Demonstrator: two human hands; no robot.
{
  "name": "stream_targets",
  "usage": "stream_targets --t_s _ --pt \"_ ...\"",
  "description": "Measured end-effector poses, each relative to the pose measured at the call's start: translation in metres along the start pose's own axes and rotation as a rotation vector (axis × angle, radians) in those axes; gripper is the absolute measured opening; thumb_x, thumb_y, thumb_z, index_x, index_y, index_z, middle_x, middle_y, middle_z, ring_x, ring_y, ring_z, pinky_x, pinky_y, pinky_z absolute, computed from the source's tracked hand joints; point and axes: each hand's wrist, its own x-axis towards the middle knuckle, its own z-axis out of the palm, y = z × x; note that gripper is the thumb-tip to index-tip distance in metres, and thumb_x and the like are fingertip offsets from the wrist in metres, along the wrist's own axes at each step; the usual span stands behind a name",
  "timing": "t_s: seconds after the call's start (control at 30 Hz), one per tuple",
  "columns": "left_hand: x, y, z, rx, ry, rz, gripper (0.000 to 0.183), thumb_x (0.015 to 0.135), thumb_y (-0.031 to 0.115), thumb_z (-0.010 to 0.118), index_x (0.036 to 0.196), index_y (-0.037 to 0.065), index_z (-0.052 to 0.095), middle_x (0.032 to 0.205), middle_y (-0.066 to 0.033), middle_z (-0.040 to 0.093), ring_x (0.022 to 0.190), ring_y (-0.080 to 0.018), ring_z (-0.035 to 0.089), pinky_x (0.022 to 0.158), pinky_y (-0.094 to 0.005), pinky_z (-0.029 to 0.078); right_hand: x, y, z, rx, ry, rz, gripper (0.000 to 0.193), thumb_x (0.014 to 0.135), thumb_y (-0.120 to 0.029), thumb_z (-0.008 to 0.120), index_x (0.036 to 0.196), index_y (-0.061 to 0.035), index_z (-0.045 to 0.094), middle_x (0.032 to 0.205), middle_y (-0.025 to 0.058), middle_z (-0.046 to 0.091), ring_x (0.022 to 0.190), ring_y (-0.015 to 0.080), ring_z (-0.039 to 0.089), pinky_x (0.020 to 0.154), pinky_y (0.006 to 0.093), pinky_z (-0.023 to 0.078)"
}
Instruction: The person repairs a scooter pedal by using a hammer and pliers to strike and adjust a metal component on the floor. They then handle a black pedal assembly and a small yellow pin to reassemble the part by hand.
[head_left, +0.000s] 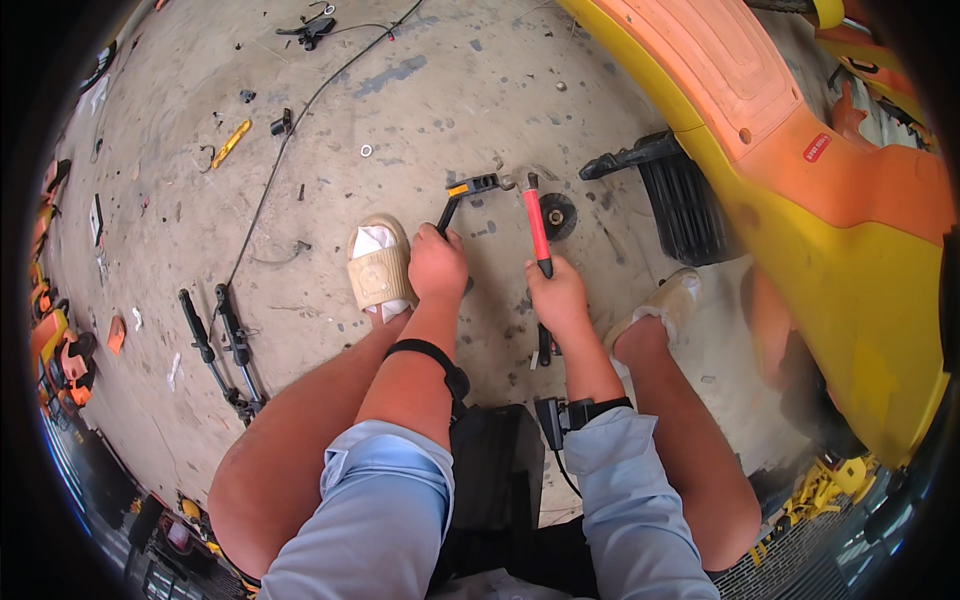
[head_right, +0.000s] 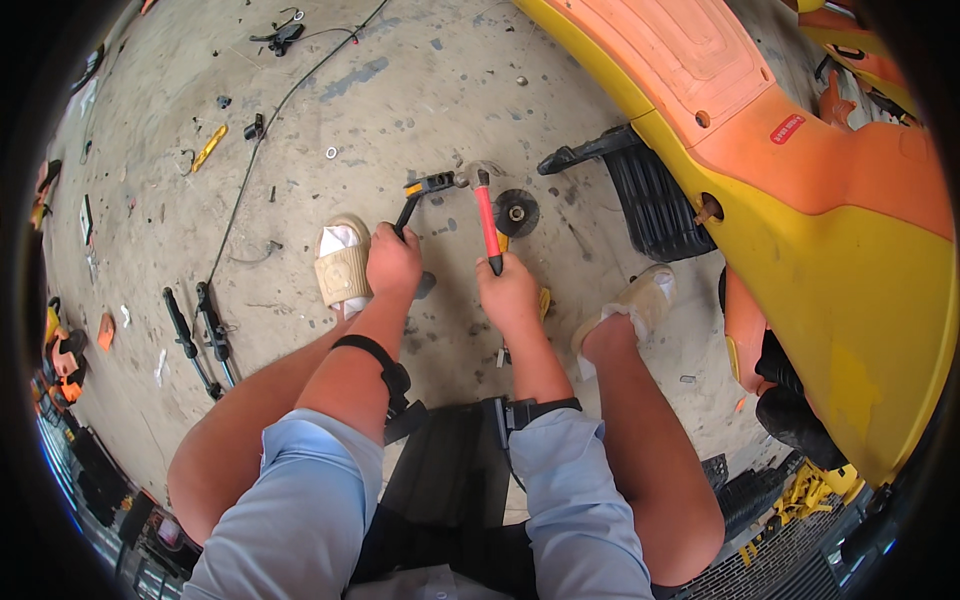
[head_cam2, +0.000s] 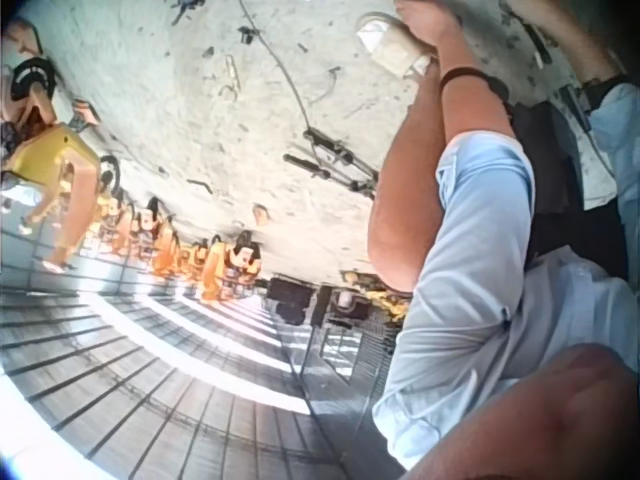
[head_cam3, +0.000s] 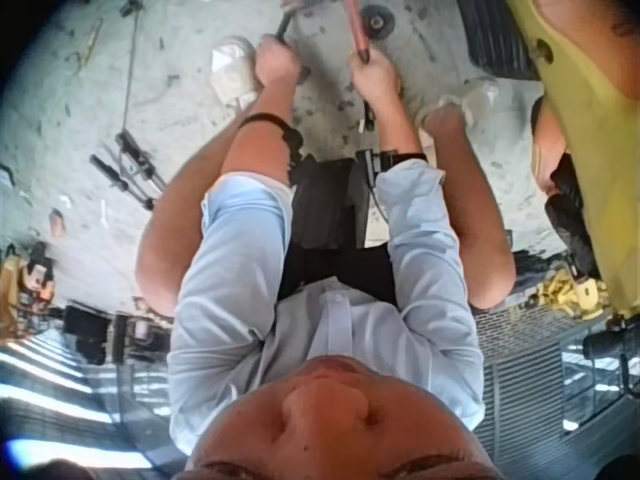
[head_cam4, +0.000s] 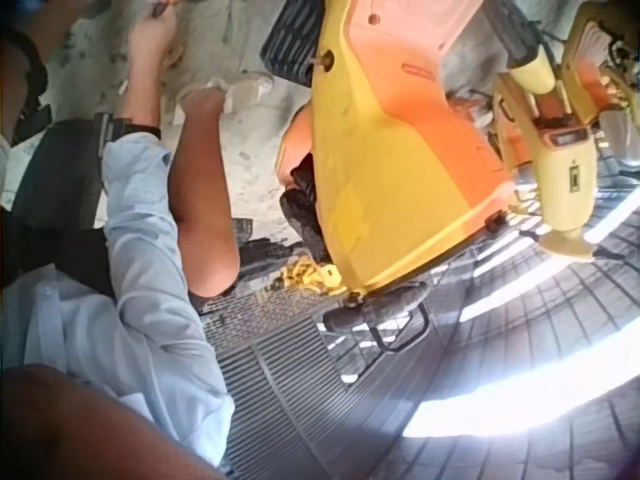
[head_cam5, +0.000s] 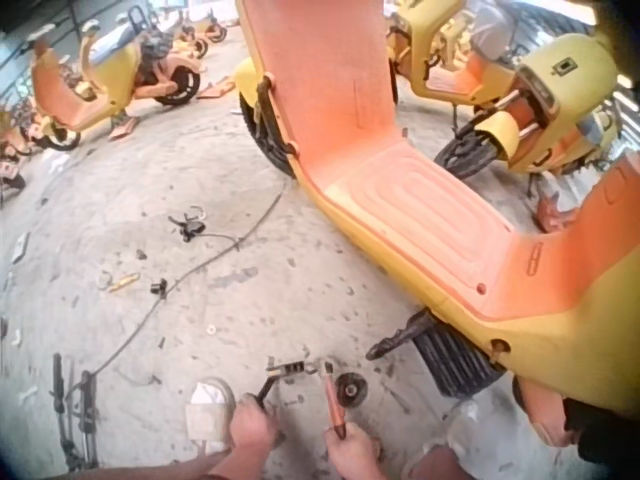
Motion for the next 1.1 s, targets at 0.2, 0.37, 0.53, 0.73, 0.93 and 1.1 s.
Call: stream_targets --t_s 0.2,0.37,0.53,0.73,0.93,1.1 --pt "-0.004 0.000 0.001 -0.067 -0.094 -0.035 0.027 0.090 0.024 0.060 0.100 0.002 0.049 0.101 -0.0212 0.060 0.093 -0.0413 0.063 0.077 -0.0493 0.054 -0.001 -0.016 -0.002 0.080 -0.042 0.044 0.029 0.090 -0.032 0.064 0.089 -0.0030 0.061 0.075 0.0168 0.065 0.072 0.0340 0.065 0.068 0.0428 0.049" --pt "-0.005 -0.002 0.007 -0.082 -0.100 0.013 0.025 0.088 0.019 0.060 0.099 0.001 0.047 0.105 -0.0254 0.059 0.096 -0.0423 0.063 0.079 -0.0503 0.053 0.012 0.007 0.003 0.079 0.024 -0.040 0.025 0.094 -0.026 0.063 0.087 -0.0027 0.058 0.064 0.0036 0.057 0.052 0.0130 0.054 0.049 0.0326 0.044" --pt "-0.008 -0.001 0.006 -0.081 -0.322 -0.023 0.024 0.092 0.021 0.056 0.099 -0.001 0.049 0.096 -0.0290 0.066 0.090 -0.0444 0.065 0.079 -0.0520 0.052 0.014 0.021 0.003 0.043 0.048 0.020 0.030 0.090 -0.031 0.063 0.087 -0.0015 0.061 0.077 0.0188 0.066 0.074 0.0366 0.065 0.069 0.0449 0.049" --pt "-0.008 0.003 0.004 -0.091 -0.203 -0.026 0.029 0.096 0.029 0.053 0.094 0.000 0.057 0.081 -0.0250 0.068 0.082 -0.0427 0.067 0.075 -0.0520 0.052 -0.004 0.017 0.011 -0.038 0.059 -0.011 0.032 0.091 -0.035 0.062 0.087 -0.0034 0.060 0.079 0.0217 0.067 0.079 0.0434 0.065 0.070 0.0490 0.049" --pt "0.004 0.001 0.013 -0.161 -0.157 -0.117 0.031 0.096 0.029 0.053 0.100 -0.002 0.054 0.087 -0.0263 0.068 0.082 -0.0424 0.067 0.073 -0.0505 0.053 -0.008 0.005 0.017 -0.221 -0.031 -0.071 0.037 0.095 -0.042 0.055 0.099 -0.0050 0.057 0.086 0.0233 0.068 0.084 0.0456 0.064 0.074 0.0530 0.049" --pt "0.020 -0.012 0.012 -0.675 -0.435 -0.309 0.025 0.094 0.022 0.057 0.098 -0.002 0.057 0.077 -0.0103 0.064 0.068 -0.0206 0.063 0.064 -0.0371 0.052 -0.008 0.004 0.017 -0.378 -0.083 -0.013 0.037 0.096 -0.042 0.053 0.104 -0.0054 0.056 0.093 0.0243 0.068 0.087 0.0462 0.064 0.077 0.0532 0.050"
